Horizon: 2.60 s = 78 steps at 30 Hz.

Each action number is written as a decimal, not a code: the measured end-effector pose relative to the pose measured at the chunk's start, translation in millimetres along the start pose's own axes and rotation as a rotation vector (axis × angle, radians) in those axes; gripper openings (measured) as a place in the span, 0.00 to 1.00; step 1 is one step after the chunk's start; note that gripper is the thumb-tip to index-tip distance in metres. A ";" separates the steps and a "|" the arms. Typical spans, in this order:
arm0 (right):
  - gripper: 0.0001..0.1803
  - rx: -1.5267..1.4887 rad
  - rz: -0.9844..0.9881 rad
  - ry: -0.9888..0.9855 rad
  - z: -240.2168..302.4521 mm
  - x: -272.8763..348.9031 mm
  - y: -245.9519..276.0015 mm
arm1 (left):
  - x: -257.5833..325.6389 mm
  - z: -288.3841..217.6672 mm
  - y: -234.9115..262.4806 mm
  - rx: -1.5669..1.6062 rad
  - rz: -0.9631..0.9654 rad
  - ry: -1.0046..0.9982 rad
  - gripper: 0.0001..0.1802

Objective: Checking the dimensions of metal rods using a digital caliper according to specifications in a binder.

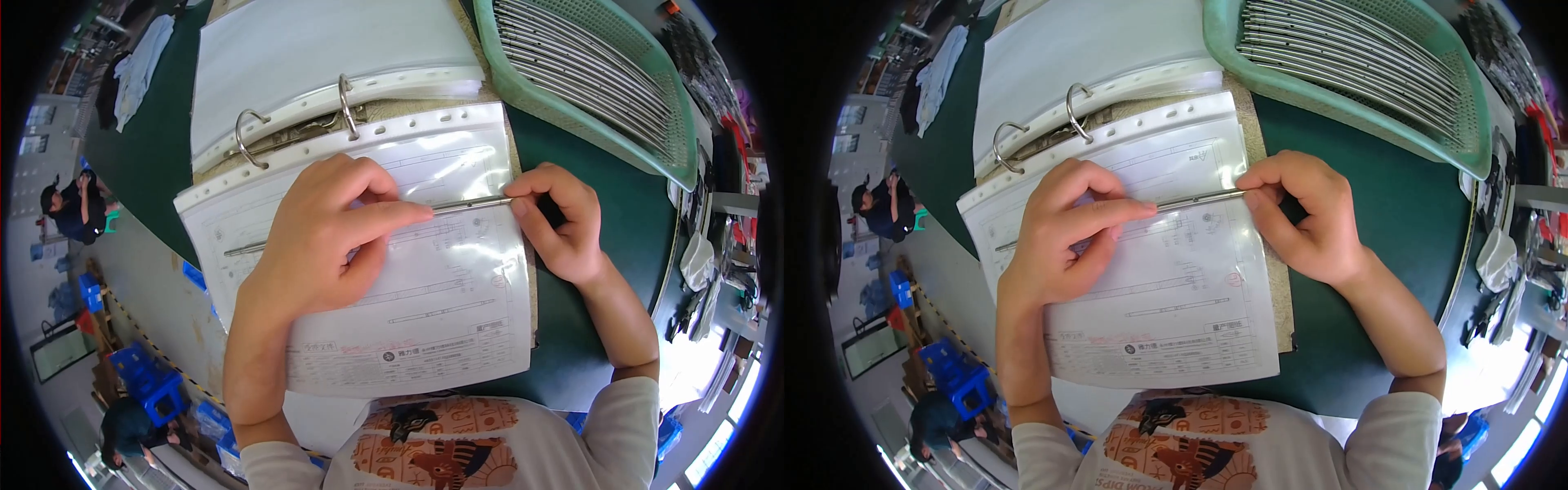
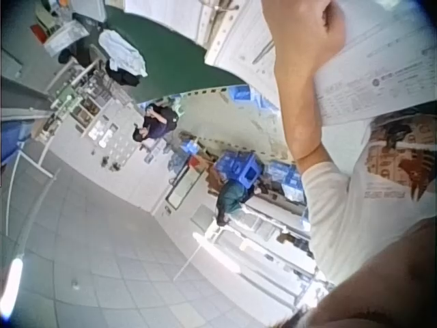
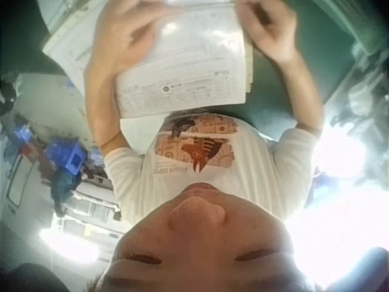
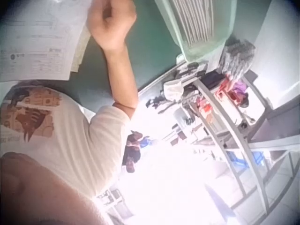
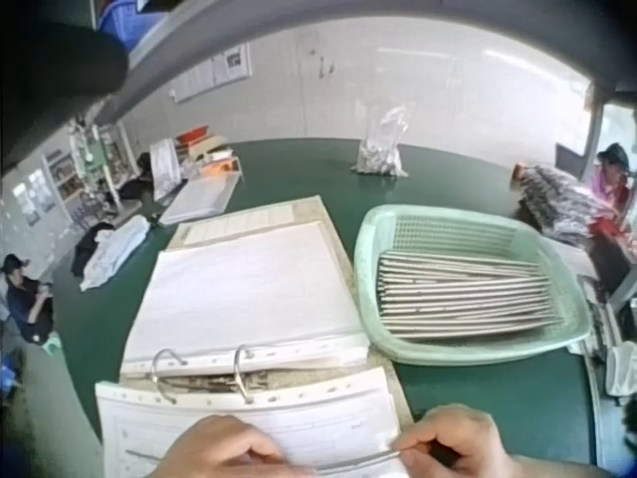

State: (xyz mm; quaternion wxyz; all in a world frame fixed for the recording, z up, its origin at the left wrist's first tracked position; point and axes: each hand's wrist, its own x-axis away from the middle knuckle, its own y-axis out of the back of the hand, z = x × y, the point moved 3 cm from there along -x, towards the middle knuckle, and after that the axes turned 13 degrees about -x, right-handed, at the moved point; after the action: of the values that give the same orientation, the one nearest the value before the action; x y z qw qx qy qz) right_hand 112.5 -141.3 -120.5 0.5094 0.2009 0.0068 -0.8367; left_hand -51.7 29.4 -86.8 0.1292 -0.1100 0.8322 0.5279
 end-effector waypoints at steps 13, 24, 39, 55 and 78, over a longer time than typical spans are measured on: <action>0.21 0.439 0.257 0.270 17.1 -3.6 -9.7 | 0.5 -0.3 0.4 0.001 -0.013 0.034 0.19; 0.22 0.433 0.282 0.224 16.5 -5.0 -11.2 | 0.7 1.2 -1.6 0.008 -0.020 0.032 0.19; 0.16 0.254 -0.017 0.204 3.6 0.5 1.7 | 1.7 3.0 -1.2 0.034 0.006 0.049 0.19; 0.17 0.311 0.053 0.276 7.2 -1.9 -4.8 | 1.8 4.0 -1.0 0.047 0.017 0.048 0.18; 0.08 0.128 -0.067 0.105 0.5 -3.3 2.0 | 1.2 1.9 -1.6 0.047 -0.003 0.076 0.18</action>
State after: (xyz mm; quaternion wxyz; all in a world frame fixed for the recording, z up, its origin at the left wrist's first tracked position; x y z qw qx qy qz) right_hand 115.4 -139.5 -118.5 0.4662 0.2761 -0.0133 -0.8404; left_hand -52.1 30.4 -89.3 0.1008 -0.1284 0.8486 0.5033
